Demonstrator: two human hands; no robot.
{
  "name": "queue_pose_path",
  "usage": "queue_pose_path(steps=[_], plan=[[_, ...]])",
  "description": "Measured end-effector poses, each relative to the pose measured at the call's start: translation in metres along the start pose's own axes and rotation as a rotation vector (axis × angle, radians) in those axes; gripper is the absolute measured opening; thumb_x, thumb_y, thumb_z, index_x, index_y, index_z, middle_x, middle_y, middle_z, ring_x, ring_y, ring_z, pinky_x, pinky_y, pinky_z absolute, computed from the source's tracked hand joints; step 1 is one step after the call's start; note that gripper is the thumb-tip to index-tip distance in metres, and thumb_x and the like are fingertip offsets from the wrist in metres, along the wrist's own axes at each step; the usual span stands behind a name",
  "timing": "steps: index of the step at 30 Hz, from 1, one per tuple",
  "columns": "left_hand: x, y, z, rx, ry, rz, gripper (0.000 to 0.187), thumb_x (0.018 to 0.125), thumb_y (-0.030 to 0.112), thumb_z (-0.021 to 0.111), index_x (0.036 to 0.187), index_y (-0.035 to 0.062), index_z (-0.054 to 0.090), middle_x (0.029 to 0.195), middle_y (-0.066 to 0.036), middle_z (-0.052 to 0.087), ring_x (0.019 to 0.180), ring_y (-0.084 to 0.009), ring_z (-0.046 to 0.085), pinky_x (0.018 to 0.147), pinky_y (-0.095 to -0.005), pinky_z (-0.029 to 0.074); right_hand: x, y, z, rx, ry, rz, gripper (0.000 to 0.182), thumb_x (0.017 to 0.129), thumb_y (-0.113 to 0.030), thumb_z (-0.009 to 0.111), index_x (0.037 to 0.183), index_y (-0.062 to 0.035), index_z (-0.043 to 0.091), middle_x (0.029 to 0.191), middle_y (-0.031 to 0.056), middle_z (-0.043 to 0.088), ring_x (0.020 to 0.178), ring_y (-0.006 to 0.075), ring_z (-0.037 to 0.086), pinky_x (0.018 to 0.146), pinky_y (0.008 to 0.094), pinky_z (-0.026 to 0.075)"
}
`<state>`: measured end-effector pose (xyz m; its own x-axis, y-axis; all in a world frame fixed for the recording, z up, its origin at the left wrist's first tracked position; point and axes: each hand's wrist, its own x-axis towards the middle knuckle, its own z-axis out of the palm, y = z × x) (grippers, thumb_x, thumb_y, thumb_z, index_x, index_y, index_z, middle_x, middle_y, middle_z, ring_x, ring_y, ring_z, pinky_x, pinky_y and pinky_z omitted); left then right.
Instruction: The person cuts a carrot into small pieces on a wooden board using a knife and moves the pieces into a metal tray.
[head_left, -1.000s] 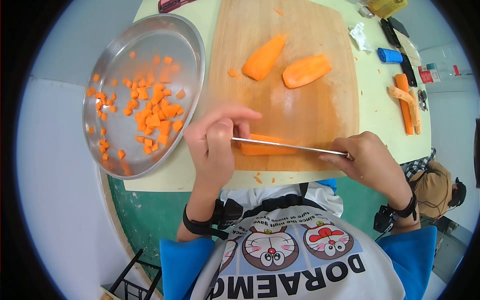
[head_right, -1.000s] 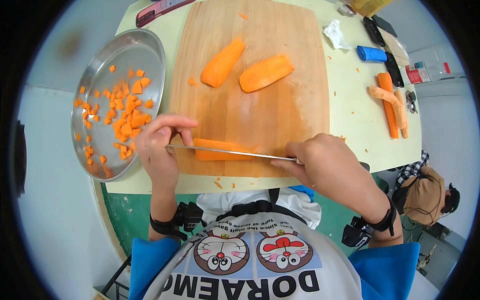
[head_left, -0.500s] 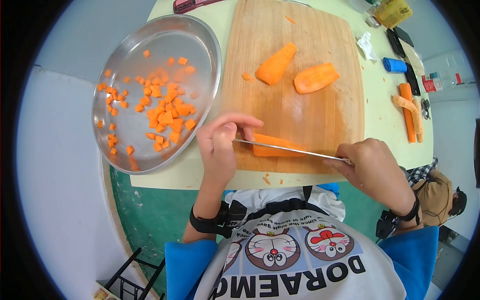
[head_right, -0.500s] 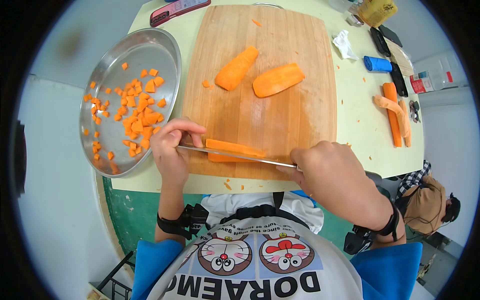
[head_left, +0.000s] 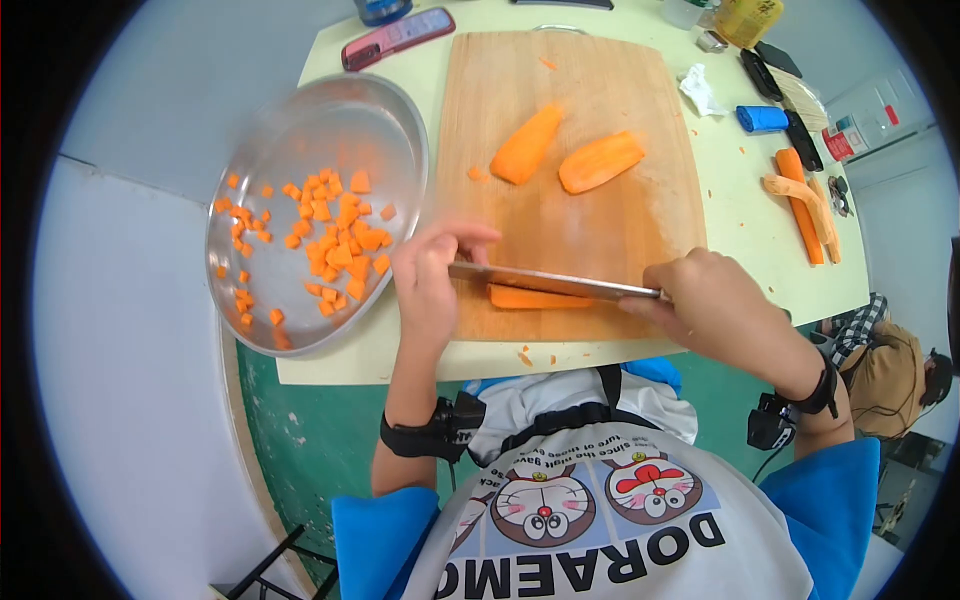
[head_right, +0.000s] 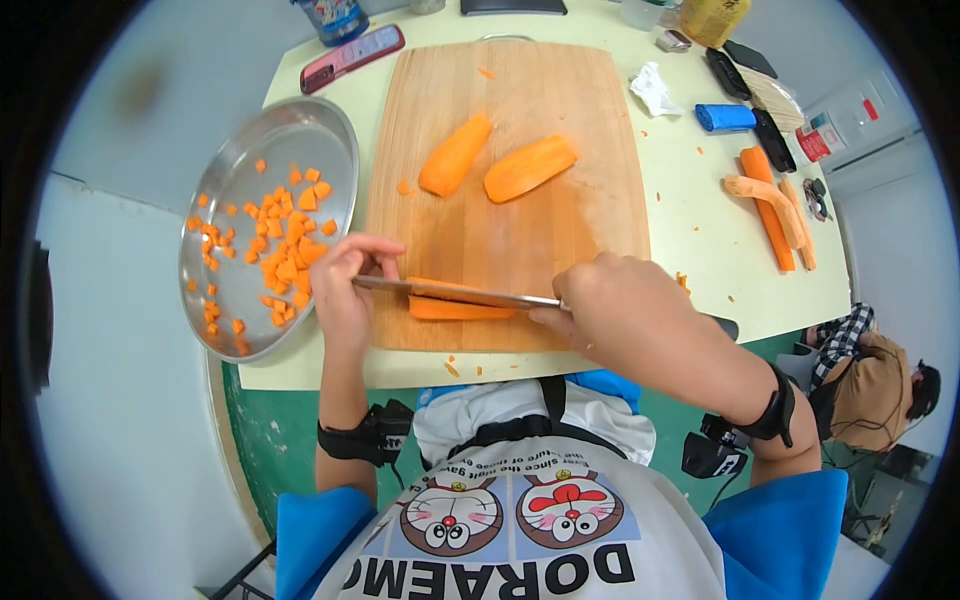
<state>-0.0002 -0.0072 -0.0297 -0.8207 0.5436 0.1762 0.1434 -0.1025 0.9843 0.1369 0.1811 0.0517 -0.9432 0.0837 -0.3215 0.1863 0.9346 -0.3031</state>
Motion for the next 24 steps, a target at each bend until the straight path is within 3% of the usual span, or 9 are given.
queue_pose_path(steps=[2,7,10,12,13,15,19,21,24], plan=[[-0.009,-0.003,0.001,0.032,0.033,0.069,0.038,0.081,0.021,0.036,0.08,-0.0088,0.06,0.064,-0.01,0.054,0.059,-0.0144,0.05,0.056,-0.0253,0.037,-0.006,0.001,0.008,-0.036,0.05,-0.029,0.032,0.082,-0.029,0.061,0.066,-0.0007,0.06,0.055,0.0164,0.056,0.053,0.0351,0.058,0.049,0.0419,0.047],[-0.022,0.009,-0.005,0.235,0.086,0.134,0.038,0.089,0.025,0.036,0.103,-0.0027,0.058,0.083,-0.008,0.058,0.079,-0.0132,0.053,0.072,-0.0263,0.039,-0.022,-0.001,0.002,0.03,0.113,-0.073,0.031,0.082,-0.029,0.061,0.069,-0.0015,0.062,0.054,0.016,0.055,0.054,0.0332,0.058,0.05,0.0409,0.048],[-0.028,0.019,-0.012,0.188,0.506,0.663,0.05,0.09,0.038,0.039,0.122,-0.001,0.041,0.109,-0.013,0.051,0.093,-0.0182,0.049,0.083,-0.0313,0.037,-0.029,-0.004,-0.02,0.119,0.153,-0.039,0.03,0.083,-0.028,0.061,0.07,-0.0016,0.063,0.053,0.0158,0.055,0.053,0.0331,0.057,0.05,0.0403,0.047],[-0.042,0.017,-0.025,0.414,0.439,0.751,0.058,0.092,0.046,0.03,0.125,-0.0011,0.038,0.107,-0.012,0.05,0.098,-0.021,0.048,0.083,-0.0331,0.039,-0.032,-0.004,-0.026,0.144,0.202,-0.026,0.029,0.083,-0.028,0.061,0.07,-0.0016,0.063,0.053,0.0159,0.054,0.052,0.0333,0.057,0.05,0.0399,0.047],[-0.049,0.012,-0.015,0.469,0.292,0.753,0.057,0.089,0.046,0.042,0.123,0.0012,0.042,0.106,-0.013,0.05,0.101,-0.0253,0.048,0.088,-0.0368,0.037,-0.032,-0.003,-0.028,0.151,0.227,0.02,0.03,0.083,-0.028,0.061,0.071,-0.0011,0.063,0.052,0.0164,0.053,0.051,0.0336,0.056,0.05,0.0396,0.046],[-0.059,0.019,0.003,0.965,-0.192,0.601,0.056,0.081,0.044,0.058,0.12,0.0048,0.05,0.107,-0.015,0.05,0.103,-0.0295,0.047,0.092,-0.04,0.034,-0.035,0.001,-0.028,0.155,0.253,0.064,0.03,0.083,-0.028,0.061,0.071,-0.0006,0.063,0.051,0.0169,0.053,0.05,0.0339,0.055,0.049,0.0392,0.045],[-0.043,0.008,0.007,1.06,-0.216,0.456,0.052,0.074,0.041,0.066,0.113,0.0075,0.057,0.109,-0.016,0.05,0.106,-0.0319,0.045,0.093,-0.0402,0.034,-0.043,0.014,-0.025,0.253,0.364,0.114,0.028,0.082,-0.026,0.063,0.071,0.0003,0.064,0.051,0.0172,0.05,0.045,0.0333,0.049,0.045,0.0376,0.039],[-0.033,0.007,0.002,1.029,-0.336,0.417,0.047,0.072,0.035,0.068,0.108,0.0064,0.06,0.106,-0.013,0.052,0.101,-0.0304,0.048,0.09,-0.0392,0.037,-0.049,0.018,-0.022,0.283,0.389,0.146,0.027,0.081,-0.025,0.064,0.071,0.0002,0.064,0.05,0.0172,0.048,0.043,0.0329,0.046,0.044,0.0369,0.037],[-0.031,-0.003,0.004,1.098,-0.296,0.423,0.043,0.071,0.029,0.071,0.106,0.007,0.06,0.101,-0.009,0.053,0.094,-0.0256,0.05,0.082,-0.0372,0.038,-0.056,0.025,-0.016,0.235,0.427,0.203,0.027,0.08,-0.025,0.065,0.072,0.0003,0.064,0.048,0.0169,0.044,0.041,0.0322,0.042,0.042,0.0358,0.033]])
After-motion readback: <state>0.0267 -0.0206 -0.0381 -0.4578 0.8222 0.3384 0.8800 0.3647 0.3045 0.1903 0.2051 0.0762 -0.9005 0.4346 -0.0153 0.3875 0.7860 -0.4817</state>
